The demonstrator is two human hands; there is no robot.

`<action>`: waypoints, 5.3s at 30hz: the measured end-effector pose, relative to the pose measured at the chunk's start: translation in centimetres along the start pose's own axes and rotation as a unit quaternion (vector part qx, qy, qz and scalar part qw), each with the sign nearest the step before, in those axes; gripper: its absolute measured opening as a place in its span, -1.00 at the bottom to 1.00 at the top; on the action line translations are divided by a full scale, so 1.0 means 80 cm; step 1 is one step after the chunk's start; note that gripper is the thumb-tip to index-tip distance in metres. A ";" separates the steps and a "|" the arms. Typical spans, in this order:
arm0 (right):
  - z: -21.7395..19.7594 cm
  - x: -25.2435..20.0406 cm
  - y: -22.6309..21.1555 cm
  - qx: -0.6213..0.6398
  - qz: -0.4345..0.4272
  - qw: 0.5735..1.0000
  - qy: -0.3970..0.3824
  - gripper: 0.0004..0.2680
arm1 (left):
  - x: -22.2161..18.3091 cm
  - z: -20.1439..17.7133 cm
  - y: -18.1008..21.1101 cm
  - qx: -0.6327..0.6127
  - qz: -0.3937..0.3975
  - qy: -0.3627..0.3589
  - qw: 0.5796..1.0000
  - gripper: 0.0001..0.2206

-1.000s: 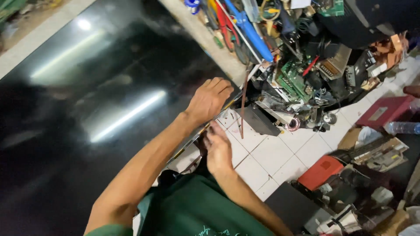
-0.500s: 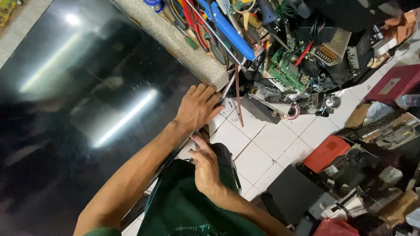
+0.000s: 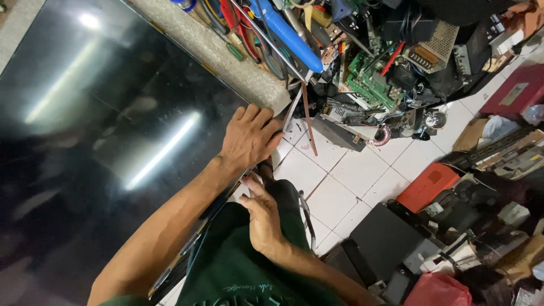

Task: Carefully checking the edges and cables of a television LCD panel before lifting it out of the chassis.

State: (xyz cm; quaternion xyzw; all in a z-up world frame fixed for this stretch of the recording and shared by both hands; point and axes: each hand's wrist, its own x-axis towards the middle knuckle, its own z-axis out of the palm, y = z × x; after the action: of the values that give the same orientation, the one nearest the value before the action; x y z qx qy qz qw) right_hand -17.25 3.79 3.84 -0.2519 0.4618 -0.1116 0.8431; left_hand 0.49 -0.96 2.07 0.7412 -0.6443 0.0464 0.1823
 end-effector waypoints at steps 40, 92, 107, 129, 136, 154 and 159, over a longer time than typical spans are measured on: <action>-0.024 -0.006 -0.005 0.032 0.092 0.987 -0.126 -0.43 | -0.081 -0.023 -0.010 0.015 -0.111 -0.021 0.994 -0.48; 0.003 -0.035 0.008 0.034 0.030 0.986 -0.158 -0.45 | -0.281 -0.072 0.082 0.007 -0.231 -0.066 0.971 -0.49; -0.059 0.015 -0.107 -0.272 0.042 0.904 -0.327 -0.47 | -0.265 -0.067 0.110 0.103 -0.270 -0.049 0.956 -0.53; -0.078 0.210 -0.189 -0.460 -0.256 0.817 -0.236 -0.87 | -0.067 0.038 0.092 0.109 -0.198 0.050 0.973 -0.62; -0.054 0.219 -0.219 -0.561 -0.256 0.725 -0.307 -0.86 | -0.061 0.031 0.088 0.113 -0.199 0.026 0.973 -0.66; -0.061 0.261 -0.205 -0.599 -0.201 0.712 -0.306 -0.83 | -0.069 -0.018 0.122 0.034 -0.280 0.142 0.949 -0.74; -0.067 0.215 -0.158 -0.226 -0.011 0.958 -0.178 -0.76 | -0.185 -0.052 0.194 0.003 -0.432 0.301 0.850 -0.80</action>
State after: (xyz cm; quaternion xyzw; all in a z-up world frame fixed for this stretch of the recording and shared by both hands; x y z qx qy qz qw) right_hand -11.72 -15.89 -4.28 -0.4566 0.3151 0.0332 0.8314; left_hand -16.33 12.66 4.71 0.8952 -0.1726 0.1860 0.3663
